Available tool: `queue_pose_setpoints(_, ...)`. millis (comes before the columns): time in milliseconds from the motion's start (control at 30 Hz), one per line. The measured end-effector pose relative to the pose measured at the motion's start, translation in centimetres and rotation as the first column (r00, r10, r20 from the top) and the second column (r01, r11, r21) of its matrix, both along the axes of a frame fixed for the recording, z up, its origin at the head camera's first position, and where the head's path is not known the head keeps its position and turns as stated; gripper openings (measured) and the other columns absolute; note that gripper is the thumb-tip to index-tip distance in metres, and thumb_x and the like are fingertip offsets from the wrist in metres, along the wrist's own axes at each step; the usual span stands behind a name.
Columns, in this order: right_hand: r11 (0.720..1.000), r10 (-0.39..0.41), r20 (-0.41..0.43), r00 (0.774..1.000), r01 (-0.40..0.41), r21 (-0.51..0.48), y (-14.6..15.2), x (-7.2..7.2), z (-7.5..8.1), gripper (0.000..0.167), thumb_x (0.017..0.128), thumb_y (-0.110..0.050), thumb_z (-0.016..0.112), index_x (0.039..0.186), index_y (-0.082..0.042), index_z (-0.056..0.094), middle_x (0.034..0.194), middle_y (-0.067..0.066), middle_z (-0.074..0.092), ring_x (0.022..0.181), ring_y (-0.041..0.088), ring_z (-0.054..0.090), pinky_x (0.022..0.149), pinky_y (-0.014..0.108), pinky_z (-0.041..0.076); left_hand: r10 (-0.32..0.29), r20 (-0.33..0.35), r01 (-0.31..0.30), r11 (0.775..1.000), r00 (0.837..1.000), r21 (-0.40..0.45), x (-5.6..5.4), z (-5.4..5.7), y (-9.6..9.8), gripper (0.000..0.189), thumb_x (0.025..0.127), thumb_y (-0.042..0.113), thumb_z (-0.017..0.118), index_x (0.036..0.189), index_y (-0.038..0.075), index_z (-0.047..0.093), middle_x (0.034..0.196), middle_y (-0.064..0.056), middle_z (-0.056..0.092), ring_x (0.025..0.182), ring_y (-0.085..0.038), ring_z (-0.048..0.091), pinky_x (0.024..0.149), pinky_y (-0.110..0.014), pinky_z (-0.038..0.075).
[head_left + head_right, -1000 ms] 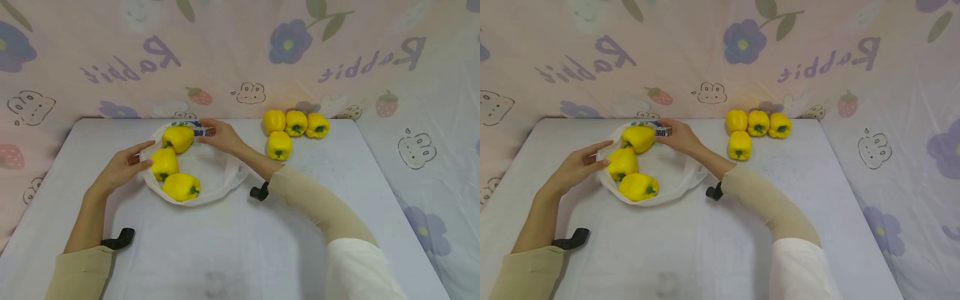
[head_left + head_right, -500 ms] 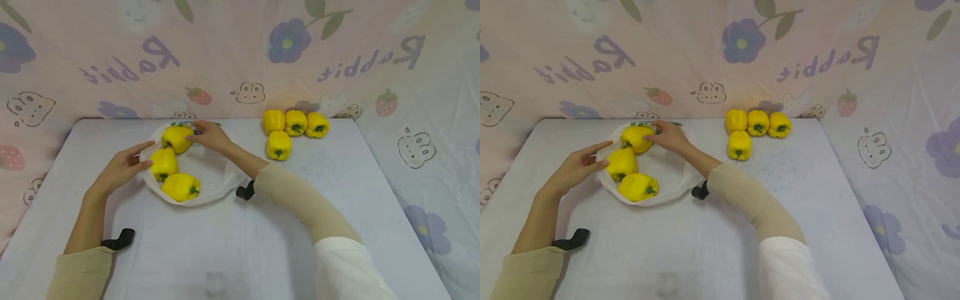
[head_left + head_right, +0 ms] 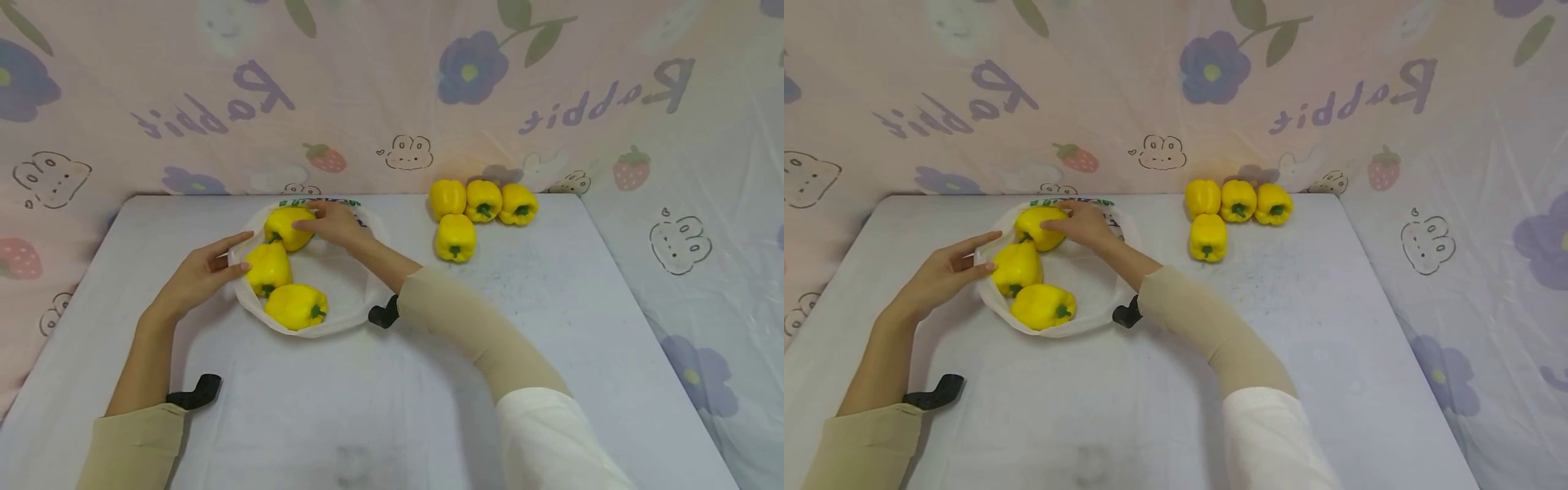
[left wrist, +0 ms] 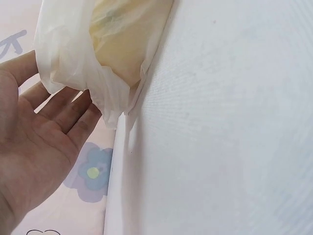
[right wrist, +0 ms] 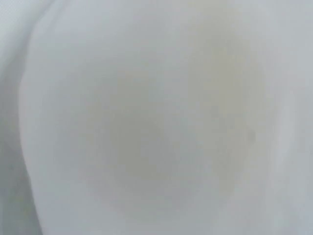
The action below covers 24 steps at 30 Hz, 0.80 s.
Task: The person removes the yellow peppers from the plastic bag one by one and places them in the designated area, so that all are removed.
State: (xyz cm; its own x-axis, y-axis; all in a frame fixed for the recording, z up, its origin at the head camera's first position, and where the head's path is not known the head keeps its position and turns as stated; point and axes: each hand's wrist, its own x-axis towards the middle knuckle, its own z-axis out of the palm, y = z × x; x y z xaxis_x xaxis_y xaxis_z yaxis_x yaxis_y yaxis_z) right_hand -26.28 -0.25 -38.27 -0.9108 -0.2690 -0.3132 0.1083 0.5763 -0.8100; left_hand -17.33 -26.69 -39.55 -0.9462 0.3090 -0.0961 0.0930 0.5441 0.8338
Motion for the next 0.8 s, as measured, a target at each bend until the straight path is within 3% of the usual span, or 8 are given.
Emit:
queue_pose_setpoints(367, 0.996, -0.087, -0.007, 0.996, 0.087, -0.021, -1.7, 0.2, -1.1, 0.072, 0.086, -0.049, 0.074, 0.148, -0.024, 0.048, 0.153, 0.003, 0.043, 0.134, 0.022, 0.044, 0.110, 0.041, 0.039, -0.002, 0.028, 0.002, 1.000, 1.000, 0.007, 0.0, -0.1, 0.0, 0.062, 0.100, 0.027, 0.062, 0.155, 0.020, 0.036, 0.158, -0.017, 0.032, 0.116, -0.017, 0.053, 0.082, -0.010, 0.047)
queue_pose_setpoints(633, 0.991, -0.136, -0.024, 0.990, 0.135, -0.021, -2.7, 0.4, -1.3, 0.079, 0.084, -0.046, 0.077, 0.150, -0.019, 0.044, 0.154, 0.001, 0.042, 0.137, 0.021, 0.041, 0.112, 0.039, 0.036, -0.003, 0.016, 0.003, 1.000, 1.000, 0.017, 0.0, -0.2, 0.0, 0.061, 0.100, 0.027, 0.063, 0.155, 0.020, 0.037, 0.157, -0.017, 0.034, 0.108, -0.006, 0.055, 0.081, -0.011, 0.047)
queue_pose_setpoints(800, 0.991, -0.131, -0.048, 0.990, 0.131, 0.004, -3.0, 0.5, -1.5, 0.083, 0.082, -0.046, 0.079, 0.151, -0.018, 0.043, 0.153, 0.000, 0.044, 0.136, 0.021, 0.043, 0.111, 0.038, 0.037, -0.003, 0.010, 0.003, 1.000, 1.000, -0.002, -0.1, -0.3, -0.1, 0.061, 0.100, 0.027, 0.062, 0.155, 0.020, 0.037, 0.156, -0.017, 0.034, 0.109, -0.010, 0.054, 0.081, -0.010, 0.046)
